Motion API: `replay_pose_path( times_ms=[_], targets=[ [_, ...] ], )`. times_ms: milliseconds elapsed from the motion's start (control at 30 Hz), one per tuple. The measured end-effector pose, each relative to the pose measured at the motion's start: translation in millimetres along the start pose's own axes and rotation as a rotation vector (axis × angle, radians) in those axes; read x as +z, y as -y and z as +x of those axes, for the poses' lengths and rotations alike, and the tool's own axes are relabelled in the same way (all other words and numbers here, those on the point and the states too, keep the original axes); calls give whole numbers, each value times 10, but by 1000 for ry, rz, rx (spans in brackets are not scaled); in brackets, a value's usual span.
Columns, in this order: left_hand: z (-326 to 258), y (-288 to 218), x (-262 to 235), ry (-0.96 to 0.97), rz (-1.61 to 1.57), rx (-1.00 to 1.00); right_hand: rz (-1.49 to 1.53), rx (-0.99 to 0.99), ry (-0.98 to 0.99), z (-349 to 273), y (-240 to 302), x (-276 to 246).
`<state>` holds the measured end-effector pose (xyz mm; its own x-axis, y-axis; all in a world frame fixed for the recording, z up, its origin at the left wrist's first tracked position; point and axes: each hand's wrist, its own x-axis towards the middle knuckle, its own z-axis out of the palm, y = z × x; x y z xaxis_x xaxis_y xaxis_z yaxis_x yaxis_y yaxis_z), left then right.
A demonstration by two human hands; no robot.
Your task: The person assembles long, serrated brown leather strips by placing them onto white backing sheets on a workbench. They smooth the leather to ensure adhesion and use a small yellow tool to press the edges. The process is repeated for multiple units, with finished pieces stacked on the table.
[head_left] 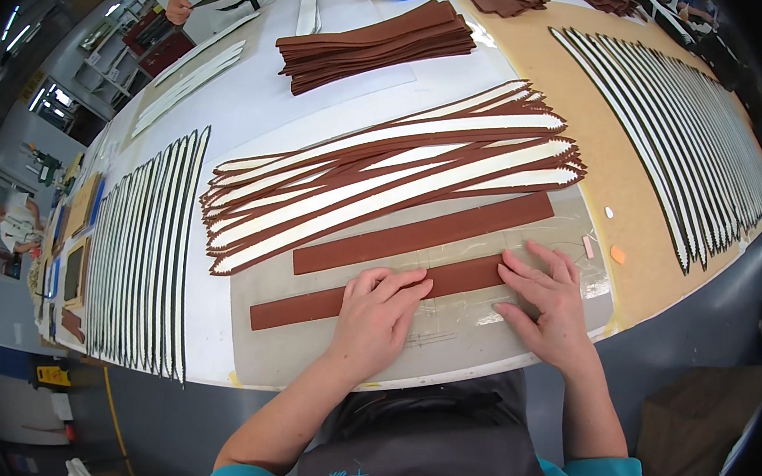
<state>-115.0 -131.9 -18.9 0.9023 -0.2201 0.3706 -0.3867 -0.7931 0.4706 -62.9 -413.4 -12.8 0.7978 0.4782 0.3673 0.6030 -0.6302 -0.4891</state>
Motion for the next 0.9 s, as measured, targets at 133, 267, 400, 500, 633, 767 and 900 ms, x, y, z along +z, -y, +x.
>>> replay_pose_path(
  times_ms=[133,267,400,500,633,767,900],
  targets=[
    [-11,6,6,-12,-16,5,10,7,-6,-3,8,11],
    [-13,-3,5,-21,-12,11,14,7,-14,-15,8,14],
    [-23,5,13,-28,-8,18,23,1,-21,-29,-9,23],
    [-38,10,11,-26,6,15,24,-13,-26,-38,-28,43],
    [-35,7,14,-21,13,15,23,-39,-41,-48,-65,64],
    [-34,26,34,-17,14,27,13,-31,-19,-66,-104,82],
    [-47,68,33,-13,32,40,30,-39,-40,-51,-85,87]
  ],
)
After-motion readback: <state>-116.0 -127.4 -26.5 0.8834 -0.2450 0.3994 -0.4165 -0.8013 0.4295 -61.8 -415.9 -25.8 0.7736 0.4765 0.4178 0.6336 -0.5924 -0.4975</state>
